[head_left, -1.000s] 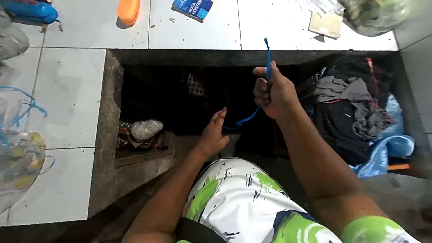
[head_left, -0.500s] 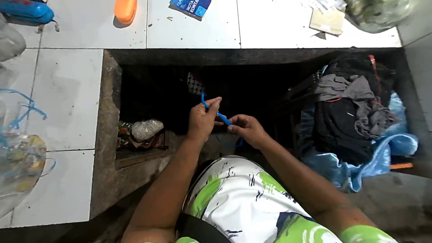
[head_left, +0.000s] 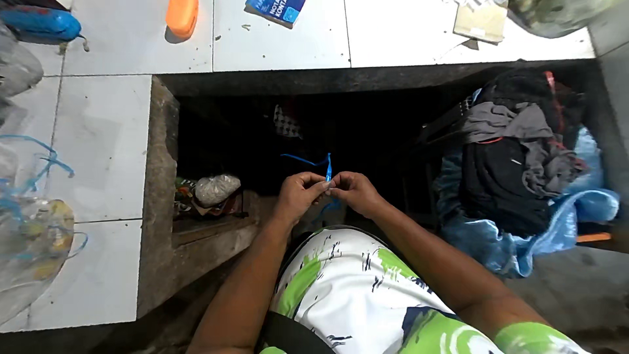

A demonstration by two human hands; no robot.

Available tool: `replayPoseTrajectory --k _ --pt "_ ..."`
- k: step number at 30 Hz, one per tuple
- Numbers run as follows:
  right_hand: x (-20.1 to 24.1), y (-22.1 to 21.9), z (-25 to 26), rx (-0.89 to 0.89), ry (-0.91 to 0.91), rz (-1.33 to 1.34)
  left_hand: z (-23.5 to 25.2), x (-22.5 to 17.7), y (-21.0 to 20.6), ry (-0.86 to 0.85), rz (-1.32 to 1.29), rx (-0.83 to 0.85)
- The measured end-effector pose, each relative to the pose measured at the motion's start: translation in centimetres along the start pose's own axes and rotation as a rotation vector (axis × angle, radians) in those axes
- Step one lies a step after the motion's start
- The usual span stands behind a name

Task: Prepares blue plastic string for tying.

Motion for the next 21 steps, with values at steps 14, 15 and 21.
replayPoseTrajectory --k 14,15,21 --pt "-0.1 -0.5 0.0 0.134 -0.024 -0.05 -1.0 1.2 0.7 0.003 0.013 -0.142" --pt "-0.2 -0.7 0.0 0.129 -0.028 -0.054 -1.1 1.1 0.6 -0.001 0.011 -0.147" --pt "-0.5 -0.8 0.2 0.013 -0.001 -0.043 -1.3 1.1 -0.1 0.018 -0.016 -0.065"
Point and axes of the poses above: each hand's wrist, its own z-axis towards the middle knuckle, its own y-axis out of the back of the hand, x = y × z, the point moved 3 cm from there along z, towards the middle knuckle, and after that the axes turned 12 degrees about -y, right-handed, at the moved point
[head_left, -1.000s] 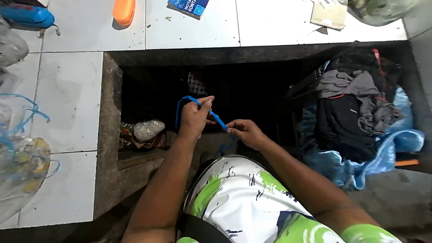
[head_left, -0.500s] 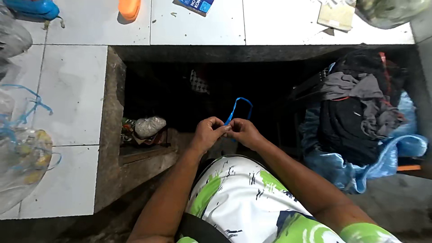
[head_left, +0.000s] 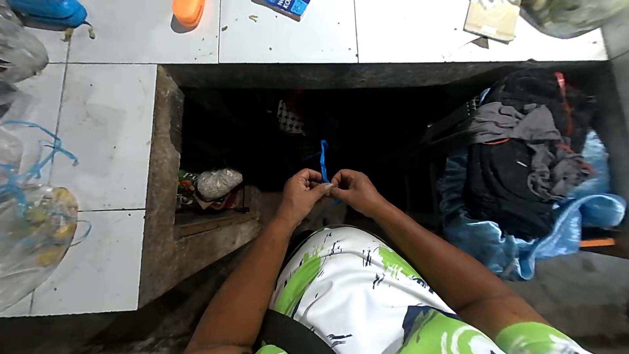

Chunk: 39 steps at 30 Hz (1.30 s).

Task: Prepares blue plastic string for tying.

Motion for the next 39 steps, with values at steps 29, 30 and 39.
replayPoseTrajectory --k 29,30,39 --pt "-2.2 0.8 -0.6 0.102 -0.15 0.187 -0.6 0.7 -1.0 0.105 -0.073 -0.01" --pt "-2.4 0.9 -0.6 0.096 -0.15 0.195 -0.6 0.8 -1.0 0.134 -0.062 -0.015" --pt "-2.8 0.8 -0.4 0.066 -0.153 0.074 -0.3 1.3 -2.0 0.196 -0.102 0.055"
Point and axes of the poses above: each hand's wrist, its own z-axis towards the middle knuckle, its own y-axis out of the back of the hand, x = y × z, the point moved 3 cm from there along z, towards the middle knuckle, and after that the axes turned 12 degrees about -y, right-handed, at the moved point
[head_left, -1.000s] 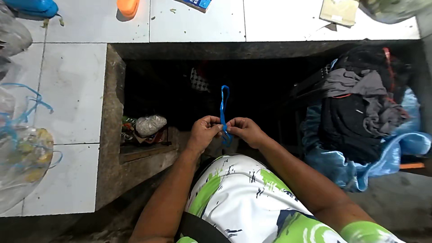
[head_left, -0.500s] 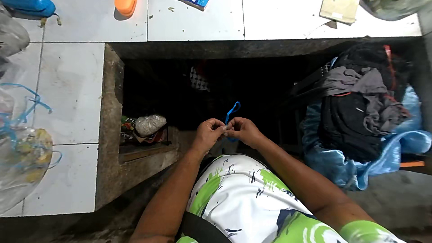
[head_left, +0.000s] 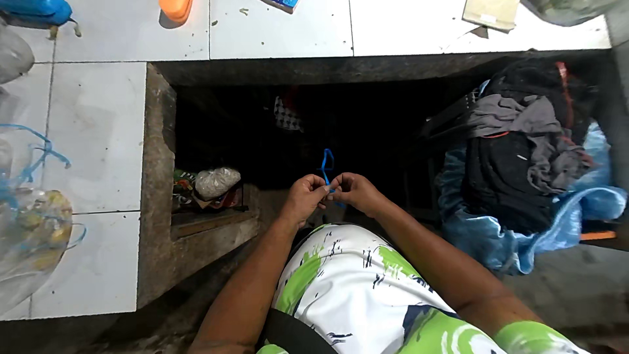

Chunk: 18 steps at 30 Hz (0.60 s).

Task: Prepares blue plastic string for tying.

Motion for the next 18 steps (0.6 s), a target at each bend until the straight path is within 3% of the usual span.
replayPoseTrajectory --k 6,12,18 --pt "0.0 0.1 -0.3 0.092 -0.057 0.098 -0.3 -0.2 0.2 -0.115 0.001 -0.036" --pt "-0.2 -0.3 -0.2 0.179 -0.102 0.309 -0.5 -0.1 0.7 -0.125 0.046 -0.07" --pt "0.1 -0.6 -0.3 0.152 -0.101 0.215 0.2 0.2 1.2 -0.261 0.01 -0.079"
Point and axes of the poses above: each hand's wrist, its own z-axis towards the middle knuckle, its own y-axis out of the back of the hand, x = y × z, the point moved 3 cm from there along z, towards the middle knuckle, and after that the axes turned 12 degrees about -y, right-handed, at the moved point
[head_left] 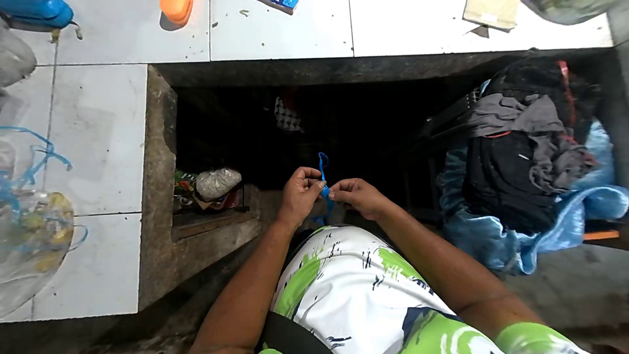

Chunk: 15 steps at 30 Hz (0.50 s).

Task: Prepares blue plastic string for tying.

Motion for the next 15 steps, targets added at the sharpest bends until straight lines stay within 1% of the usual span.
replayPoseTrajectory --k 2,4,7,10,12,15 --pt "0.0 -0.1 0.1 -0.03 0.044 -0.028 0.1 0.0 0.1 -0.006 0.057 0.0" --pt "-0.2 0.0 0.4 -0.048 0.078 -0.032 -0.2 0.0 0.0 0.027 0.053 -0.021" --pt "-0.3 0.0 0.5 -0.072 0.104 -0.007 -0.9 0.4 -0.3 0.166 -0.056 -0.03" --pt "-0.2 0.0 0.6 -0.096 0.117 -0.021 -1.0 1.3 -0.5 0.337 -0.108 0.028" --pt "-0.3 0.1 0.5 -0.131 0.112 -0.084 -1.0 1.6 -0.6 0.316 -0.073 0.036" --pt "-0.4 0.2 0.4 -0.151 0.078 -0.115 -0.8 1.4 -0.4 0.196 0.015 0.015"
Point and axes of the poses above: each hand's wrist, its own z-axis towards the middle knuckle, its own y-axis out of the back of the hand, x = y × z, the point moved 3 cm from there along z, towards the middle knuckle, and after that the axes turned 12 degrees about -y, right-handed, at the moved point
